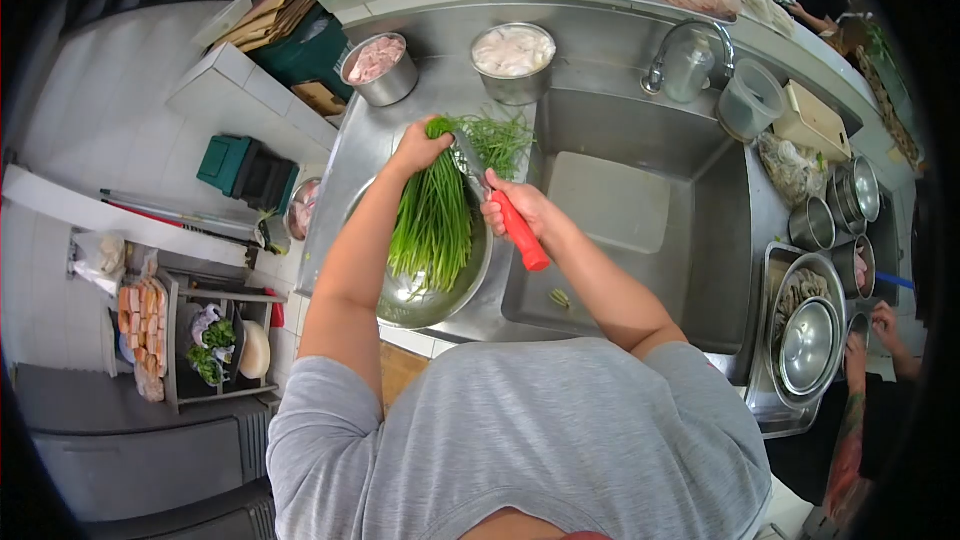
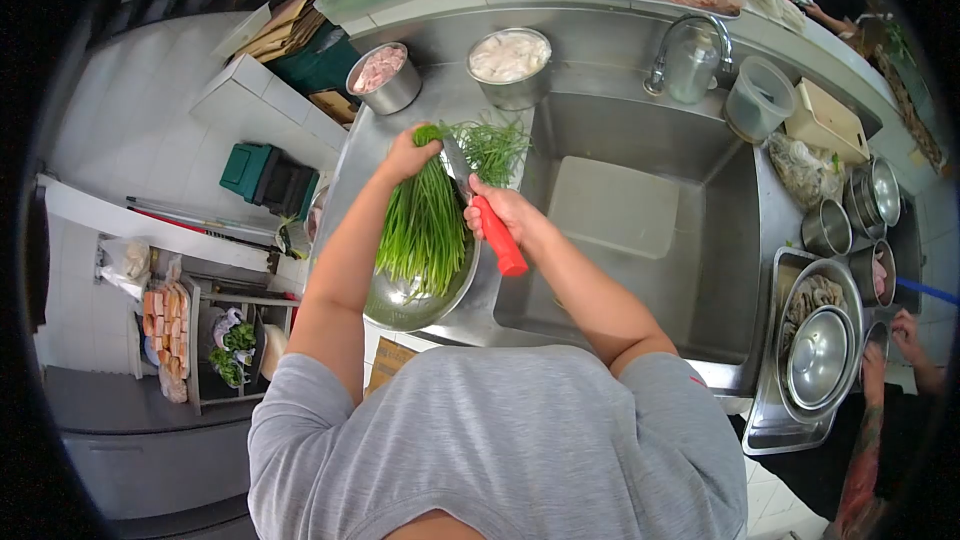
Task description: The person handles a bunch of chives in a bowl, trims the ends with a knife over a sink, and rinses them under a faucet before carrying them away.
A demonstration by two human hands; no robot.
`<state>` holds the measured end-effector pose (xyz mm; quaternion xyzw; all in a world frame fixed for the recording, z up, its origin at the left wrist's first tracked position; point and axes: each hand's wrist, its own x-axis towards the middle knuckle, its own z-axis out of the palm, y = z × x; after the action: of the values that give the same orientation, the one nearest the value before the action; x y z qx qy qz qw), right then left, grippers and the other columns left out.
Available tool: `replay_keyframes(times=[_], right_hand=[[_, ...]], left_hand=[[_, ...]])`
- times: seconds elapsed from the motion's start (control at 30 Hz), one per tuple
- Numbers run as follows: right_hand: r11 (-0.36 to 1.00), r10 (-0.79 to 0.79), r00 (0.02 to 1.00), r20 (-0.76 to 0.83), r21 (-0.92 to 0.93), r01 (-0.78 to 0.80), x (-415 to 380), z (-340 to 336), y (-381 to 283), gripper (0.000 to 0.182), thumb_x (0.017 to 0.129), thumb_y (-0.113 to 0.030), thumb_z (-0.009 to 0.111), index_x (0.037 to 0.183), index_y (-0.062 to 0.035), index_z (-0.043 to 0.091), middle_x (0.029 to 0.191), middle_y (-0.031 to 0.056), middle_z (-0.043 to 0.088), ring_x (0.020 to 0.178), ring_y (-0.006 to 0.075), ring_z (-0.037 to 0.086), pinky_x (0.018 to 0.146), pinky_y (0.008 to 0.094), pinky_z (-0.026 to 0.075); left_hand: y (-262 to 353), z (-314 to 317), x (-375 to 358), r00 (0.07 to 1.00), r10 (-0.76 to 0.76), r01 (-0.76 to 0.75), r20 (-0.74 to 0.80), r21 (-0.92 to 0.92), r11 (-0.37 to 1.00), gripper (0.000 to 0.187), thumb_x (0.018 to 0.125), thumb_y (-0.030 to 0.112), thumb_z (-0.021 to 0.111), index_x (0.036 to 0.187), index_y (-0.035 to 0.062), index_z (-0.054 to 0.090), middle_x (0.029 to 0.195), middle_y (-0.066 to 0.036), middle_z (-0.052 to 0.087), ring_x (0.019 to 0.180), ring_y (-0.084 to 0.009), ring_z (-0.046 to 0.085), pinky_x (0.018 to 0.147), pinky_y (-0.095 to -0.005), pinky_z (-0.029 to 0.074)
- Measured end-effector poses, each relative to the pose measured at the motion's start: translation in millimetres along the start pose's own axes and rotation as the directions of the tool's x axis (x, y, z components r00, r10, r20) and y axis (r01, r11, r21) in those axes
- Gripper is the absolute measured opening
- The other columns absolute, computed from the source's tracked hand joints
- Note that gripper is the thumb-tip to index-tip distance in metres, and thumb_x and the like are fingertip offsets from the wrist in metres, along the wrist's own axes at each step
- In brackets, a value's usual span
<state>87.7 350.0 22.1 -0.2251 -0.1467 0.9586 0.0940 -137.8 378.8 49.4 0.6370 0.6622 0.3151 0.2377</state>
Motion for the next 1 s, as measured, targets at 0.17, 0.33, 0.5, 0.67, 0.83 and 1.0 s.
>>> replay_keyframes(times=[0.17, 0.33, 0.5, 0.67, 0.83, 1.0], right_hand=[[0.998, -0.032, 0.993, 0.116, 0.053, 0.026, -2, 0, 4, 0.039, 0.086, -0.047, 0.048, 0.069, -0.0126, 0.043, 0.052, -0.0026, 0.040, 0.042, 0.0099, 0.039, 0.038, 0.0235, 0.035], [0.993, -0.035, 0.991, 0.133, 0.117, 0.019, 1, 3, 3, 0.038, 0.088, -0.046, 0.045, 0.070, -0.0123, 0.044, 0.052, -0.0027, 0.040, 0.042, 0.0093, 0.040, 0.037, 0.0230, 0.034], [0.996, -0.047, 0.987, 0.155, 0.077, 0.036, -3, 2, 4, 0.037, 0.089, -0.044, 0.044, 0.071, -0.0121, 0.044, 0.053, -0.0032, 0.040, 0.043, 0.0086, 0.041, 0.037, 0.0223, 0.034], [0.985, -0.028, 0.988, 0.152, 0.170, 0.002, 0, 8, -2, 0.037, 0.090, -0.043, 0.043, 0.070, -0.0119, 0.044, 0.053, -0.0033, 0.039, 0.043, 0.0087, 0.040, 0.036, 0.0222, 0.033], [0.985, -0.021, 0.970, 0.244, 0.171, -0.022, 0, 1, -1, 0.037, 0.090, -0.043, 0.043, 0.070, -0.0119, 0.044, 0.053, -0.0031, 0.039, 0.043, 0.0088, 0.040, 0.036, 0.0219, 0.032], [0.983, -0.014, 0.960, 0.281, 0.181, -0.038, -4, 7, -10, 0.038, 0.089, -0.044, 0.044, 0.069, -0.0125, 0.043, 0.053, -0.0031, 0.041, 0.043, 0.0088, 0.041, 0.037, 0.0223, 0.033]], left_hand=[[7, -2, -1, 0.999, -0.021, 0.021, 0.029, -0.013, 1.000, 0.026, 0.074, 0.015, 0.060, 0.096, 0.0029, 0.059, 0.080, -0.005, 0.062, 0.074, -0.0136, 0.055, 0.072, -0.0287, 0.045], [-6, 3, 3, 1.000, 0.005, -0.005, 0.014, -0.005, 1.000, 0.025, 0.074, 0.014, 0.059, 0.096, 0.0027, 0.059, 0.079, -0.004, 0.062, 0.074, -0.0122, 0.054, 0.071, -0.0284, 0.045], [-9, 6, 5, 1.000, -0.017, 0.017, 0.018, -0.030, 0.999, 0.024, 0.074, 0.012, 0.059, 0.097, 0.0028, 0.060, 0.080, -0.004, 0.062, 0.073, -0.0121, 0.055, 0.070, -0.0286, 0.046], [-13, 9, 8, 1.000, -0.024, 0.024, 0.016, 0.011, 1.000, 0.026, 0.074, 0.015, 0.059, 0.098, 0.0038, 0.060, 0.080, -0.007, 0.063, 0.074, -0.0170, 0.057, 0.070, -0.0308, 0.046], [-18, 9, 10, 1.000, -0.027, 0.026, 0.015, 0.061, 0.998, 0.033, 0.071, 0.023, 0.061, 0.101, 0.0081, 0.060, 0.084, -0.016, 0.064, 0.079, -0.0288, 0.062, 0.073, -0.0356, 0.047], [-12, 12, 6, 1.000, -0.002, -0.001, 0.031, 0.102, 0.995, 0.035, 0.071, 0.025, 0.062, 0.103, 0.0110, 0.060, 0.090, -0.016, 0.063, 0.085, -0.0301, 0.061, 0.077, -0.0365, 0.046]])
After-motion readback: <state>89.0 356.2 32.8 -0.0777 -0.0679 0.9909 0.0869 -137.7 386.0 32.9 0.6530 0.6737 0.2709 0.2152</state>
